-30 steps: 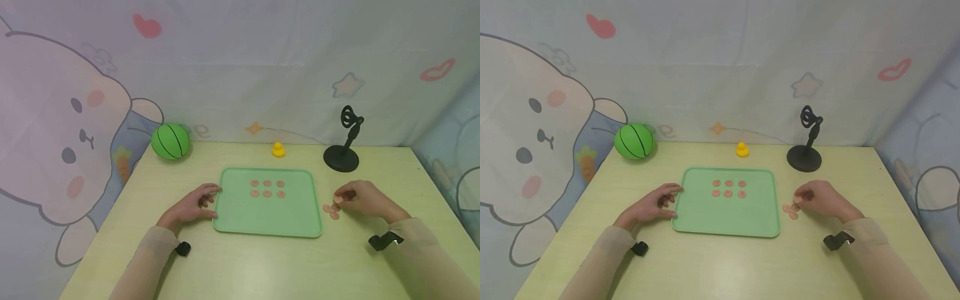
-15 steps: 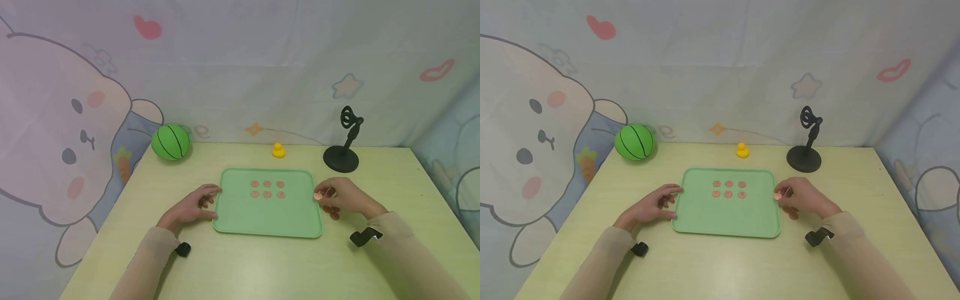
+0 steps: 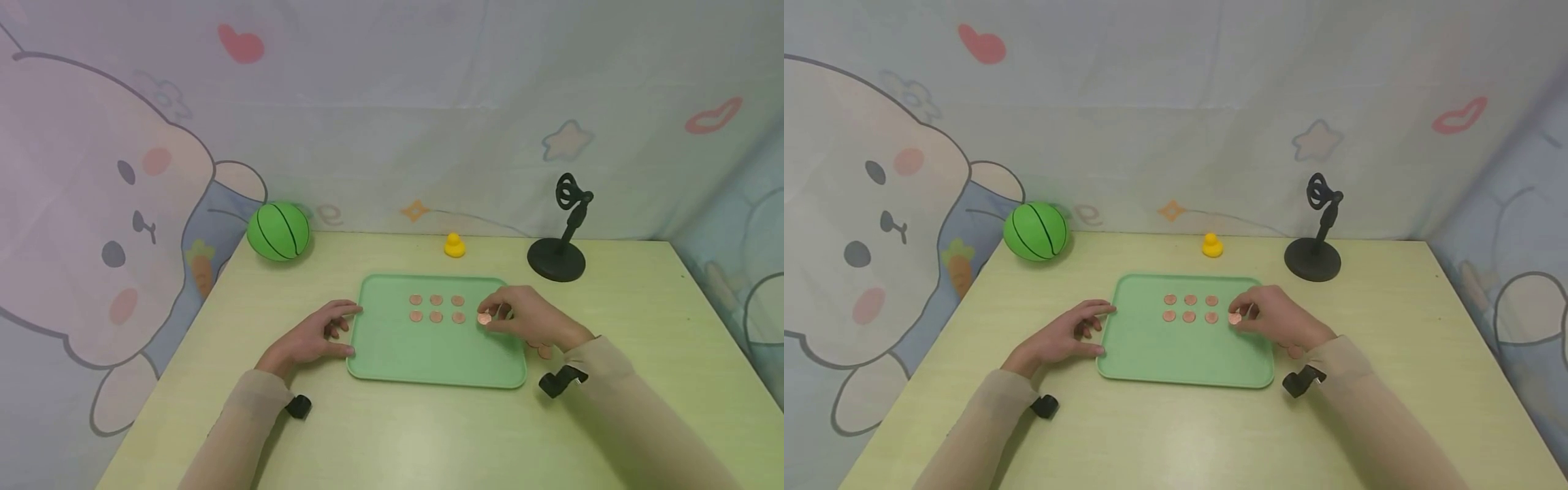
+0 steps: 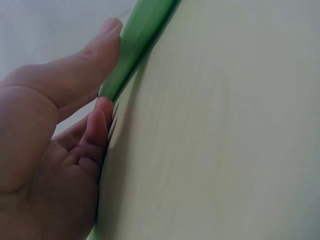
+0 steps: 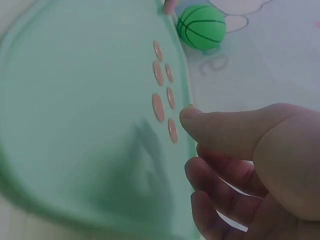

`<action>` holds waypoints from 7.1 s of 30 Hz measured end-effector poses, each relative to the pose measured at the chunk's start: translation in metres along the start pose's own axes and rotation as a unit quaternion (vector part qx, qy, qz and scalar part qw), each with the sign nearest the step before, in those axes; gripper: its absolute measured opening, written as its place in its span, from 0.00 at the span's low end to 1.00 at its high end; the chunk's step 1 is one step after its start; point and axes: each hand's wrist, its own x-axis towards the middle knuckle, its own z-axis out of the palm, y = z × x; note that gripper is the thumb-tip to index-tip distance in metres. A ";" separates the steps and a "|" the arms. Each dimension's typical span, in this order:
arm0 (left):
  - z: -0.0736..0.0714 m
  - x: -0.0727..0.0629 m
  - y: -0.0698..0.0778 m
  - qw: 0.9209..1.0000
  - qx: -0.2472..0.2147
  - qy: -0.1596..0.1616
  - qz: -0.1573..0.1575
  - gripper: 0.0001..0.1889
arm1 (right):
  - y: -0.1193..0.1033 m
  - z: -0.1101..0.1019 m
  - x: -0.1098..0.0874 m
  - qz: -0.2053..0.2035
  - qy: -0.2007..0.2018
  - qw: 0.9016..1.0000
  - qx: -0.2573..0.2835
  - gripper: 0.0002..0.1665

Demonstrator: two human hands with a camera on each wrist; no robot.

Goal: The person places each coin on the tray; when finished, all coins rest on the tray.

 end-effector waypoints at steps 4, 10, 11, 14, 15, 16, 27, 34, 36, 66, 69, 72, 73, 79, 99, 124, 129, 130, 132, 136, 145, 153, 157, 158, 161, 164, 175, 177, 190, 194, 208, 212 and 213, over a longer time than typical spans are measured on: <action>0.000 0.001 -0.001 1.000 0.001 0.000 0.000 0.43 | -0.011 0.008 0.012 -0.023 -0.001 1.000 -0.006 0.12; 0.000 0.001 -0.002 1.000 0.000 -0.001 0.003 0.43 | -0.022 0.024 0.029 -0.074 -0.006 0.997 -0.024 0.08; 0.000 0.001 -0.002 1.000 -0.001 -0.001 0.003 0.43 | -0.024 0.027 0.031 -0.081 -0.008 0.996 -0.024 0.07; 0.000 0.000 -0.001 1.000 0.000 -0.001 0.009 0.42 | -0.030 0.037 0.037 -0.090 -0.014 0.996 -0.020 0.07; 0.000 -0.001 -0.001 1.000 0.000 -0.001 0.010 0.42 | -0.032 0.040 0.039 -0.092 -0.015 0.996 -0.019 0.07; 0.000 -0.001 -0.001 1.000 0.000 0.000 0.011 0.42 | -0.034 0.043 0.040 -0.092 -0.015 0.995 -0.017 0.08; -0.001 -0.002 0.002 1.000 -0.004 0.003 0.009 0.42 | -0.052 0.063 0.055 -0.098 -0.019 0.994 -0.045 0.03; 0.000 -0.003 0.002 1.000 -0.007 -0.001 0.008 0.42 | -0.055 0.071 0.057 -0.098 -0.008 0.993 -0.062 0.06; 0.000 -0.002 0.002 1.000 -0.008 -0.001 0.007 0.42 | -0.056 0.072 0.058 -0.099 -0.001 0.993 -0.066 0.06; 0.000 0.000 0.000 1.000 -0.006 -0.001 0.014 0.42 | -0.072 0.085 0.063 -0.012 0.017 0.996 -0.083 0.04; -0.001 0.000 0.000 1.000 -0.007 -0.002 0.015 0.42 | -0.072 0.085 0.063 -0.008 0.017 0.997 -0.081 0.04; -0.001 0.000 0.001 1.000 -0.004 -0.002 0.019 0.42 | -0.072 0.085 0.063 -0.004 0.017 0.997 -0.080 0.04; -0.001 0.000 0.001 1.000 -0.004 -0.003 0.018 0.42 | -0.072 0.085 0.063 -0.003 0.017 0.997 -0.079 0.04; -0.002 0.000 0.000 1.000 0.001 -0.001 0.023 0.42 | -0.072 0.085 0.063 -0.003 0.017 0.997 -0.076 0.04; 0.000 -0.001 -0.001 1.000 -0.004 -0.002 0.016 0.42 | -0.044 0.046 0.036 -0.005 0.035 0.999 -0.033 0.05; 0.000 -0.001 -0.002 1.000 -0.002 0.000 0.021 0.41 | 0.054 -0.032 -0.057 0.082 -0.017 0.996 -0.037 0.12; 0.000 0.000 -0.002 1.000 -0.003 0.001 0.024 0.42 | 0.060 -0.035 -0.066 0.068 -0.035 0.997 -0.008 0.18; 0.000 0.000 -0.002 1.000 -0.004 0.001 0.024 0.42 | 0.060 -0.035 -0.067 0.067 -0.035 0.997 -0.006 0.18; 0.000 0.001 -0.003 1.000 -0.005 0.001 0.023 0.42 | 0.062 -0.035 -0.069 0.066 -0.038 0.997 -0.002 0.19; 0.000 0.002 -0.003 1.000 -0.005 0.001 0.019 0.42 | 0.063 -0.035 -0.071 0.064 -0.036 0.997 0.002 0.18; 0.000 0.002 -0.002 1.000 0.002 0.002 0.020 0.42 | 0.065 -0.035 -0.072 0.053 -0.034 0.998 0.000 0.12; 0.000 0.001 -0.003 1.000 0.006 0.003 0.025 0.41 | 0.061 -0.036 -0.067 0.063 -0.052 0.996 -0.027 0.10; 0.001 0.001 -0.002 1.000 0.002 0.000 0.022 0.41 | 0.059 -0.036 -0.067 0.058 -0.061 0.996 -0.036 0.10; 0.001 0.001 -0.002 1.000 0.002 0.000 0.021 0.41 | 0.059 -0.036 -0.067 0.055 -0.062 0.996 -0.041 0.10; 0.001 0.001 -0.001 1.000 0.002 0.000 0.019 0.42 | 0.058 -0.036 -0.066 0.057 -0.061 0.995 -0.049 0.11; 0.001 0.001 -0.001 1.000 0.003 0.001 0.019 0.42 | 0.059 -0.036 -0.066 0.060 -0.059 0.995 -0.053 0.11; 0.000 0.001 0.001 1.000 -0.001 0.002 0.018 0.41 | 0.059 -0.035 -0.062 0.075 -0.056 0.993 -0.072 0.18; 0.000 0.001 0.001 1.000 -0.003 0.002 0.017 0.41 | 0.059 -0.034 -0.060 0.073 -0.055 0.993 -0.073 0.18; 0.001 0.001 -0.003 1.000 0.001 0.000 0.010 0.42 | 0.057 -0.031 -0.057 0.072 -0.056 0.992 -0.085 0.20; 0.001 0.001 -0.005 1.000 0.004 -0.001 0.019 0.42 | 0.053 -0.030 -0.058 0.068 -0.057 0.993 -0.079 0.19; 0.001 0.001 -0.004 1.000 0.001 0.001 0.015 0.42 | 0.047 -0.038 -0.064 0.059 -0.045 0.994 -0.075 0.13; 0.001 0.001 -0.003 1.000 0.003 0.003 0.016 0.42 | 0.048 -0.039 -0.065 0.062 -0.039 0.995 -0.067 0.12; 0.001 0.001 -0.003 1.000 0.003 0.002 0.015 0.42 | 0.049 -0.039 -0.065 0.063 -0.038 0.995 -0.065 0.12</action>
